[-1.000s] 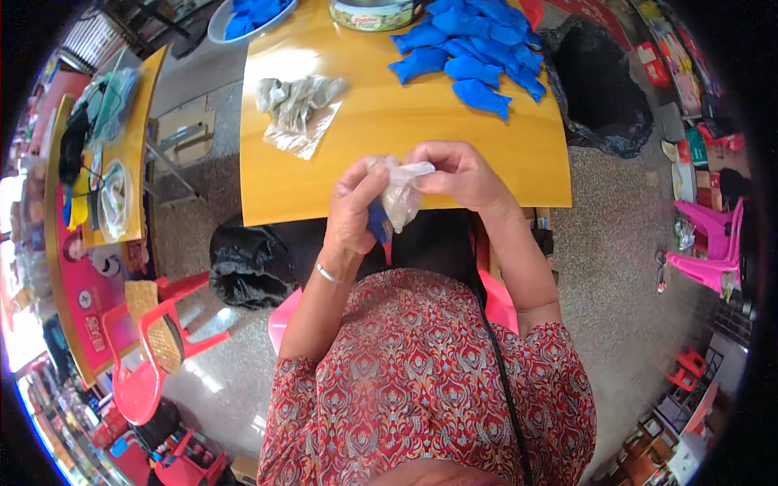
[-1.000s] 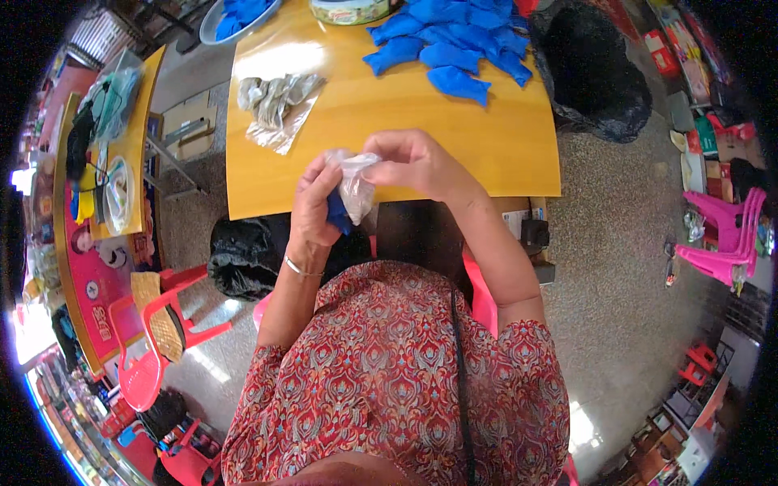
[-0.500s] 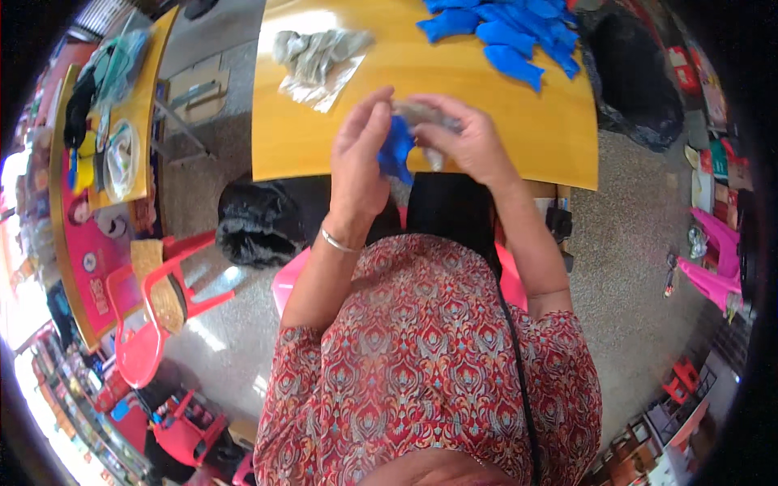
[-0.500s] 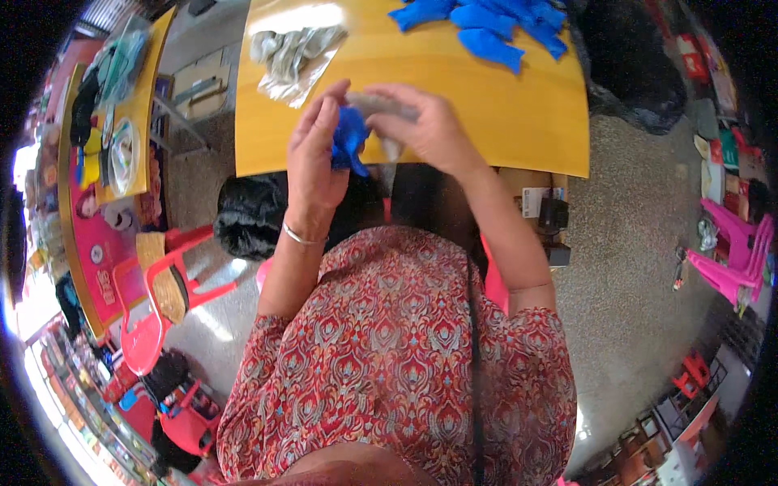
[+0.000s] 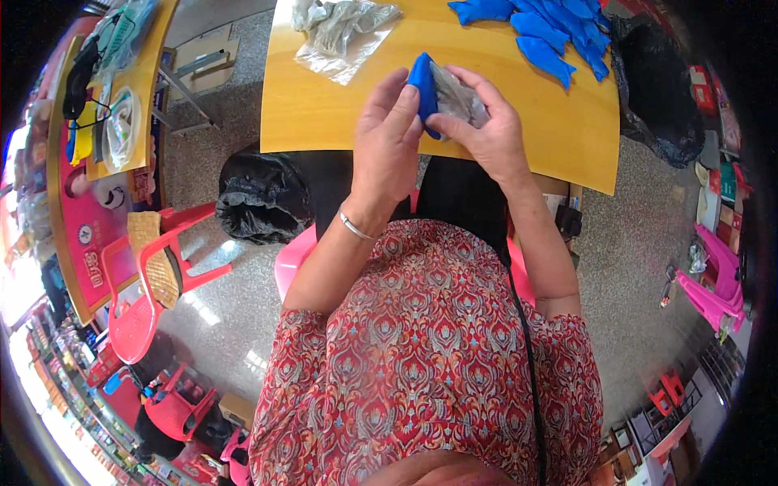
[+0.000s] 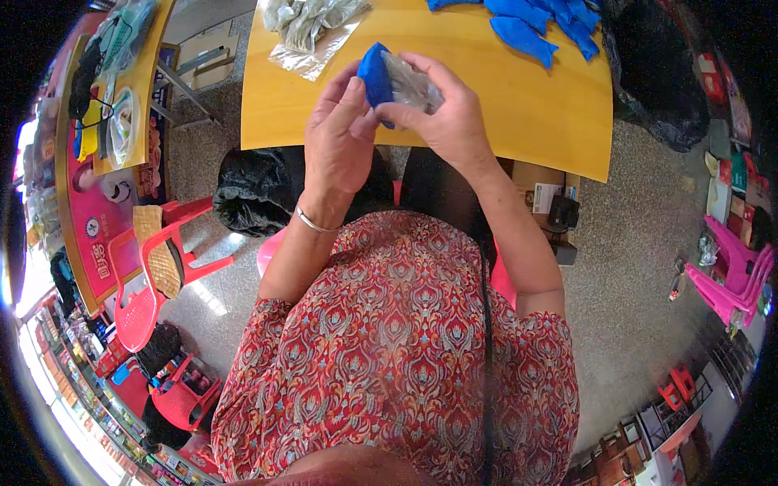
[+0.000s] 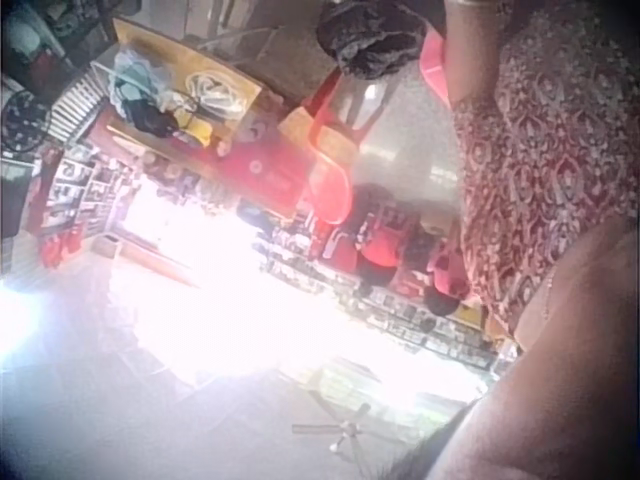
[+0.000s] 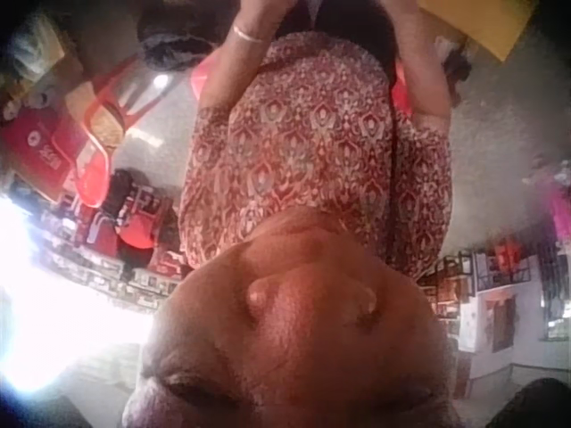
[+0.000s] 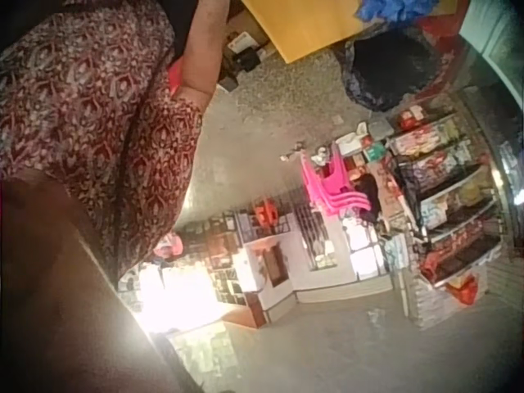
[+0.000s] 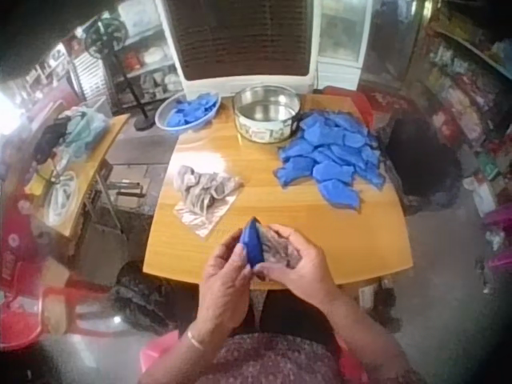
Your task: The person sits at a yellow table and repeatedly stuffs small white packets into blue fabric pouches. They open the pouch, insert the packet, and then tie the top closed. The person handles the pouches one at a time, placing the finished items on the table.
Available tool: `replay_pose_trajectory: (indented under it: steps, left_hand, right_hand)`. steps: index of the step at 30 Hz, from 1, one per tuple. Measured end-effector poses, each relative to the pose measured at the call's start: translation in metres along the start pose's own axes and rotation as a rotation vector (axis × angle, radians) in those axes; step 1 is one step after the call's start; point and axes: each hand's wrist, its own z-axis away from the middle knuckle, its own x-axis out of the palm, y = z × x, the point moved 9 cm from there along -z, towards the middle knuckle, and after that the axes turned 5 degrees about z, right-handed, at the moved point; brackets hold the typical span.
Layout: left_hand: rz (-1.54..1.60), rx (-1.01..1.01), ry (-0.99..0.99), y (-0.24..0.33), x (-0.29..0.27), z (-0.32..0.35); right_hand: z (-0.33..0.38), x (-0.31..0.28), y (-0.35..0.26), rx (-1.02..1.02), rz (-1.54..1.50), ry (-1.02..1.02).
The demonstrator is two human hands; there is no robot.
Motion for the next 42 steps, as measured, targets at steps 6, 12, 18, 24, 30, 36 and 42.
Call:
replay_pose_trajectory:
  steps: [6,12,18,24,30,36,42]
  left_hand:
    - [-0.008,-0.03,-0.05,-0.001,0.001,0.002]
    - [-0.175,0.019,0.015,-0.001,-0.007,0.002]
    - [-0.312,0.079,0.043,0.007,-0.014,-0.001]
    - [-0.445,0.184,0.074,0.02,-0.002,0.005]
    - [-0.5,0.242,0.056,0.017,0.003,0.004]
    - [-0.508,0.234,0.01,0.014,0.008,0.009]
    - [-0.654,0.259,-0.085,0.005,0.01,0.009]
  right_hand:
    - [-0.008,-0.003,0.017,-0.009,0.026,0.037]
    - [-0.01,-0.005,0.025,0.05,-0.004,0.039]
    - [-0.005,-0.009,0.016,0.039,-0.079,0.07]
    - [0.009,-0.011,-0.014,-0.003,-0.085,0.034]
    - [0.015,0.008,-0.032,-0.138,0.255,-0.061]
    - [0.007,-0.001,-0.008,0.008,0.128,-0.064]
    - [0.003,-0.013,0.005,0.069,0.153,-0.031]
